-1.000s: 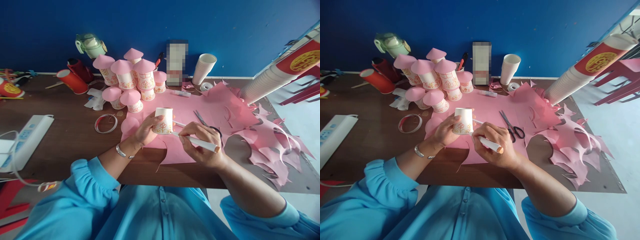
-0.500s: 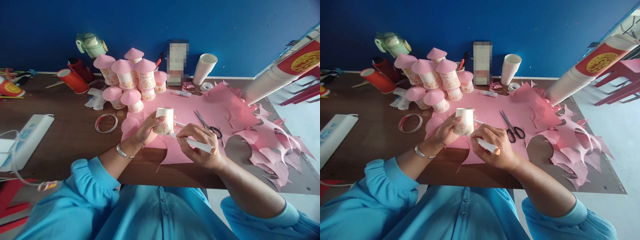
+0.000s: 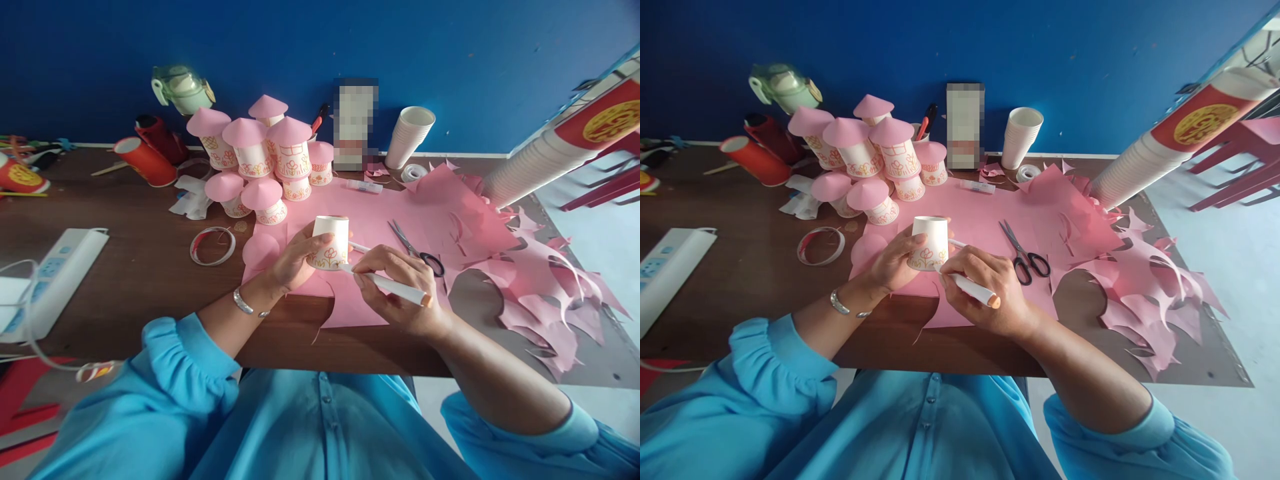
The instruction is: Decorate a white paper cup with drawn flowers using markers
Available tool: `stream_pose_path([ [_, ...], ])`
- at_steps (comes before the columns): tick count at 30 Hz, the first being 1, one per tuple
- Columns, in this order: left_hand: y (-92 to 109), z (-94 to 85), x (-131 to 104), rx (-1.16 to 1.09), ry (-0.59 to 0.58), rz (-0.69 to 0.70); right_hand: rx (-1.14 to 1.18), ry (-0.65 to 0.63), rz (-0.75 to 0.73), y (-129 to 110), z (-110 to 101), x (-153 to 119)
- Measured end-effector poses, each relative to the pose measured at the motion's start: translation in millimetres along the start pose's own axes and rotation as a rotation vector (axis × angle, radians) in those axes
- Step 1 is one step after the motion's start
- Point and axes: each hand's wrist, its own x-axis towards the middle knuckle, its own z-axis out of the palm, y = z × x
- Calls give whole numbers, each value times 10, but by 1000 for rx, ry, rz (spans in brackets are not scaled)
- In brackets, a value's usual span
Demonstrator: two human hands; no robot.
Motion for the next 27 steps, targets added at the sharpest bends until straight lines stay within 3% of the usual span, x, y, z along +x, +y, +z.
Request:
stream_pose_path([
  [27, 22, -1, -9, 37, -24, 4, -7, -62, -11, -3, -22, 16],
])
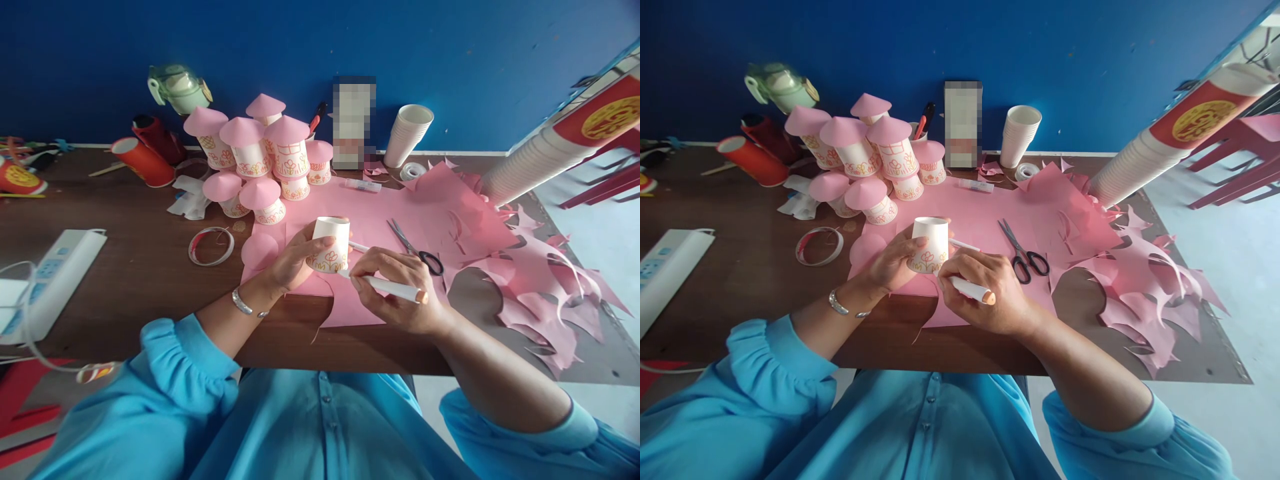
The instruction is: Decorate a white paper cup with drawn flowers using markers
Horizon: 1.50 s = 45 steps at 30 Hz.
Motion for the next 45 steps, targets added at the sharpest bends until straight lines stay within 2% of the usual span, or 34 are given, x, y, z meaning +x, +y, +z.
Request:
stream_pose_path([
  [3, -2, -6, 5, -29, 10, -10, 28, 16, 5, -7, -16, 1],
  [8, 2, -4, 20, -140, 114, -47, 13, 128, 27, -14, -58, -19],
  [11, 1, -10, 30, -177, 142, -66, -9, 150, 35, -20, -63, -24],
  [16, 1, -22, 29, -181, 111, -85, -8, 133, 16, -17, -47, -18],
  [25, -26, -59, -4, -54, 91, -56, -15, 113, -1, 16, -31, -30],
  [45, -46, -89, 6, -33, 84, -30, 10, 19, 17, -17, -1, -12],
])
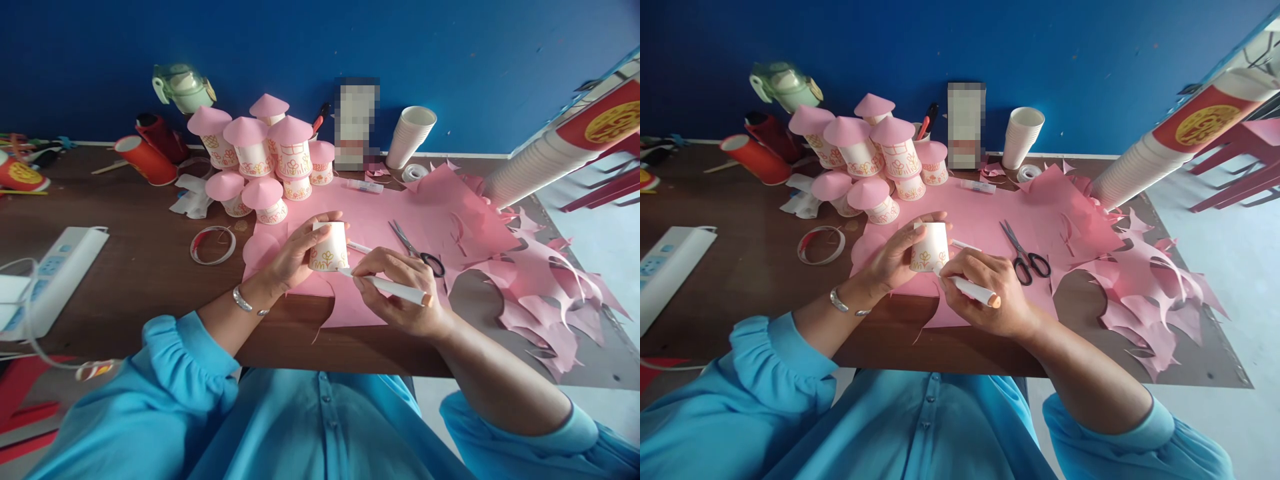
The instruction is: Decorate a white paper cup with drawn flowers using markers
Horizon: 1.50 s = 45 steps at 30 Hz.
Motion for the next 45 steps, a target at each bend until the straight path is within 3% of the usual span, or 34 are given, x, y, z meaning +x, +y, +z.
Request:
stream_pose_path([
  [45, 31, 45, -13, 19, 6, 3, -32, -4, -9, 19, 12, 0],
])
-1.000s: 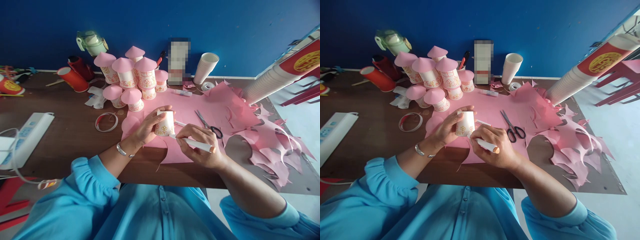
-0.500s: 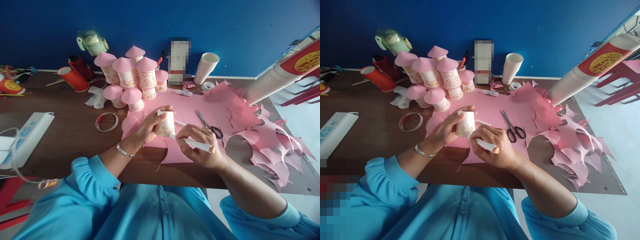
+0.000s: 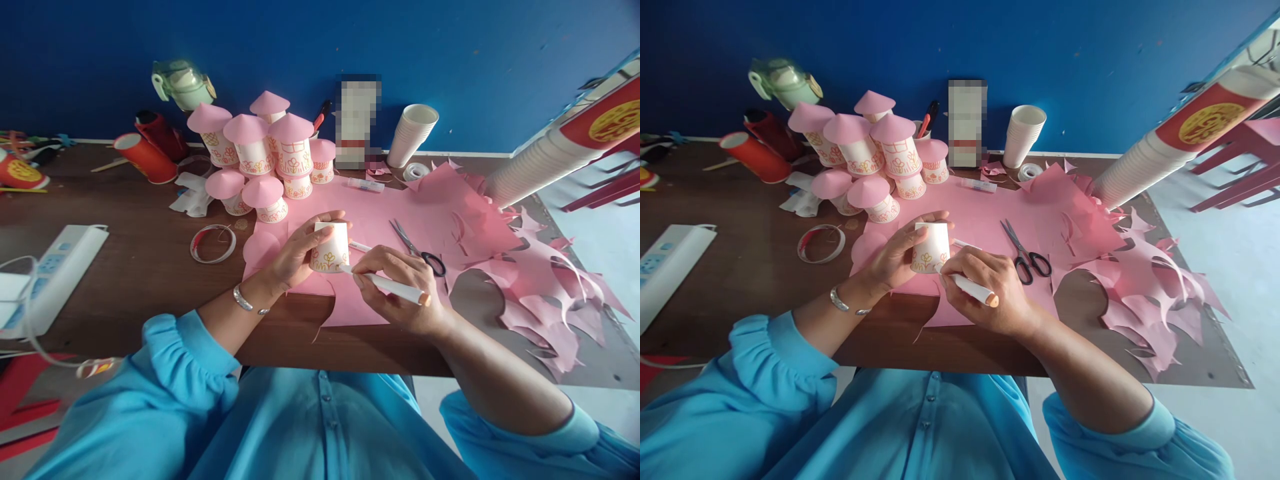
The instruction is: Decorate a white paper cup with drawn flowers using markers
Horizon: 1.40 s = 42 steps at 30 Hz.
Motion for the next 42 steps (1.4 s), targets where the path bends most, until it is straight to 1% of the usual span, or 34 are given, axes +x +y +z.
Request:
stream_pose_path([
  [12, -7, 2, 4, 18, 18, 8, -25, -40, -7, -6, -13, 15],
  [20, -2, -4, -7, 25, -6, 11, -1, -16, 14, -18, -30, 15],
  [27, -5, 0, -1, 42, 8, 8, 4, -27, 5, -23, -2, 15],
  [34, -14, -17, -2, 30, -24, 9, 6, -9, -11, -17, 3, 17],
  [42, -25, -20, -3, 31, -21, 13, 0, -10, -17, -1, 20, 6],
])
